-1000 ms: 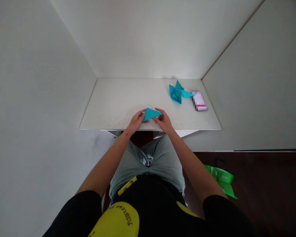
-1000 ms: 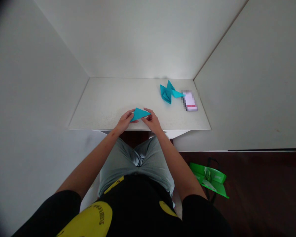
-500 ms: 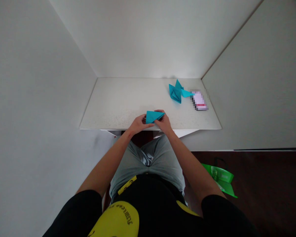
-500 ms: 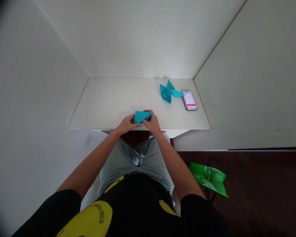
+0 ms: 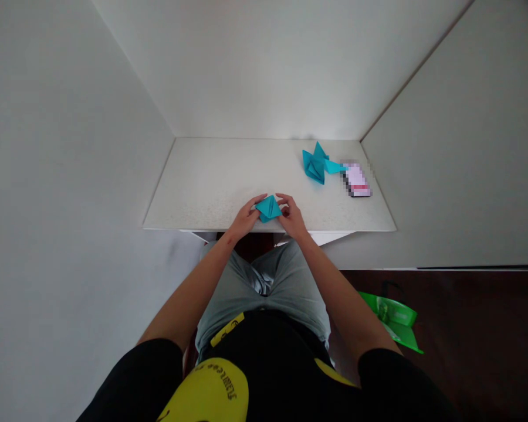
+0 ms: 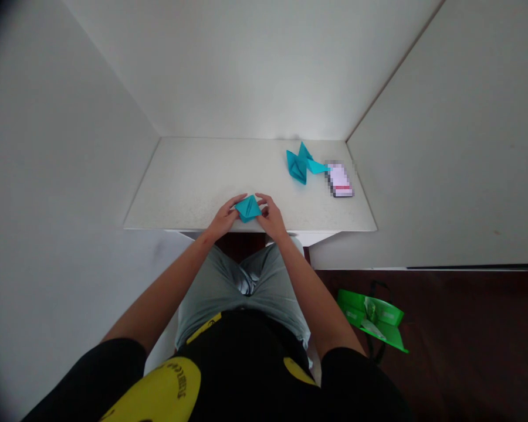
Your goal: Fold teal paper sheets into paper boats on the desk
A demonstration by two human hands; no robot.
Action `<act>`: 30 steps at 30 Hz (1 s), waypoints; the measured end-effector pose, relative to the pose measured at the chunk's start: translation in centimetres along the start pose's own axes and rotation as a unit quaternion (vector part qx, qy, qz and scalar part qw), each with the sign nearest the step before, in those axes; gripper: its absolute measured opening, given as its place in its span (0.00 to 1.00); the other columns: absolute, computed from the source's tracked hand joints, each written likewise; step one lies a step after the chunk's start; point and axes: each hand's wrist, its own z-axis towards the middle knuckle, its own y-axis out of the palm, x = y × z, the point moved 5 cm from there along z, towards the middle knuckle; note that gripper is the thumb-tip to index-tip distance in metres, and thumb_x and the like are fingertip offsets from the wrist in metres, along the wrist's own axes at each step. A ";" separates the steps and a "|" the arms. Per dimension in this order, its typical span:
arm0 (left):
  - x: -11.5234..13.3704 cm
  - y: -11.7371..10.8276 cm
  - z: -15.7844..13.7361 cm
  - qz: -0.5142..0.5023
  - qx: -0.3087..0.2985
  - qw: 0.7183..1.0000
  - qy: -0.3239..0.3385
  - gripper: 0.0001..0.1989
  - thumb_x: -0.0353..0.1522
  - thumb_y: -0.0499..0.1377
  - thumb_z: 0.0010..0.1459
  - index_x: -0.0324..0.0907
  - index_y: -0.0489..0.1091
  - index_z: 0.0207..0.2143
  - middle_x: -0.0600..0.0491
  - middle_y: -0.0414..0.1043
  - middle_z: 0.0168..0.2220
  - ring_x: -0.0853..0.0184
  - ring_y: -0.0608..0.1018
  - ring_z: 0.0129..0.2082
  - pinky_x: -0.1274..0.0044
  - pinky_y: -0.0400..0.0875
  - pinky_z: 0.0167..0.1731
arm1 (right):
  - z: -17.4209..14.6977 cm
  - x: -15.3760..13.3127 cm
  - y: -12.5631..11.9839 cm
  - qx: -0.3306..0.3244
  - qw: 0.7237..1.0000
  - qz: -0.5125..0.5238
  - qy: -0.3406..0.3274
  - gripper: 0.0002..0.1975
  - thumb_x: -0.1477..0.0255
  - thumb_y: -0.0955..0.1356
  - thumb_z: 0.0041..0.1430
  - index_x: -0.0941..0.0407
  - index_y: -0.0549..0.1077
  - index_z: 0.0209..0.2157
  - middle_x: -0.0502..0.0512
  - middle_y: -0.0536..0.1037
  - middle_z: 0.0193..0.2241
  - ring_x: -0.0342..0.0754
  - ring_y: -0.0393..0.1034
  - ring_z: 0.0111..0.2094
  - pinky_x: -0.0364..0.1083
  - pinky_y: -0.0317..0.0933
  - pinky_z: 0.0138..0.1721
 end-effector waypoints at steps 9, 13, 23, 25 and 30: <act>-0.6 -0.9 0.2 -0.042 0.067 0.996 -0.047 0.06 0.35 0.65 0.56 0.42 0.73 0.34 0.53 0.80 0.36 0.64 0.82 0.34 0.67 0.83 0.41 | -0.4 -0.4 0.0 -0.042 0.998 0.043 -0.024 0.12 0.62 0.74 0.58 0.51 0.78 0.42 0.56 0.80 0.49 0.47 0.73 0.34 0.47 0.67 0.35; -0.7 -1.1 0.2 -0.060 0.084 0.992 -0.068 0.08 0.36 0.64 0.56 0.42 0.76 0.37 0.51 0.81 0.38 0.63 0.82 0.35 0.67 0.83 0.41 | -0.6 -1.1 0.1 -0.068 0.996 0.031 -0.050 0.15 0.60 0.75 0.60 0.51 0.81 0.46 0.58 0.80 0.50 0.50 0.75 0.40 0.49 0.69 0.40; -0.4 -0.9 0.1 -0.011 0.068 0.997 -0.032 0.26 0.44 0.73 0.53 0.42 0.77 0.51 0.51 0.82 0.38 0.65 0.81 0.36 0.73 0.78 0.40 | 0.2 1.2 0.0 -0.015 0.997 0.068 0.024 0.29 0.50 0.76 0.59 0.49 0.75 0.57 0.50 0.81 0.35 0.48 0.73 0.35 0.48 0.68 0.39; -0.4 -0.5 0.3 0.012 0.057 0.998 -0.027 0.25 0.48 0.72 0.55 0.42 0.79 0.48 0.50 0.82 0.38 0.64 0.81 0.38 0.72 0.78 0.42 | 0.4 1.5 0.0 -0.003 0.997 0.068 0.042 0.26 0.48 0.76 0.59 0.51 0.78 0.50 0.50 0.80 0.33 0.48 0.73 0.34 0.49 0.68 0.39; -0.4 -0.3 0.5 0.020 0.061 0.997 -0.031 0.23 0.51 0.71 0.55 0.41 0.81 0.39 0.49 0.84 0.39 0.61 0.81 0.40 0.69 0.77 0.46 | 0.6 1.3 -0.4 0.027 0.996 0.065 0.062 0.25 0.43 0.75 0.57 0.52 0.78 0.35 0.50 0.80 0.31 0.48 0.71 0.33 0.49 0.68 0.38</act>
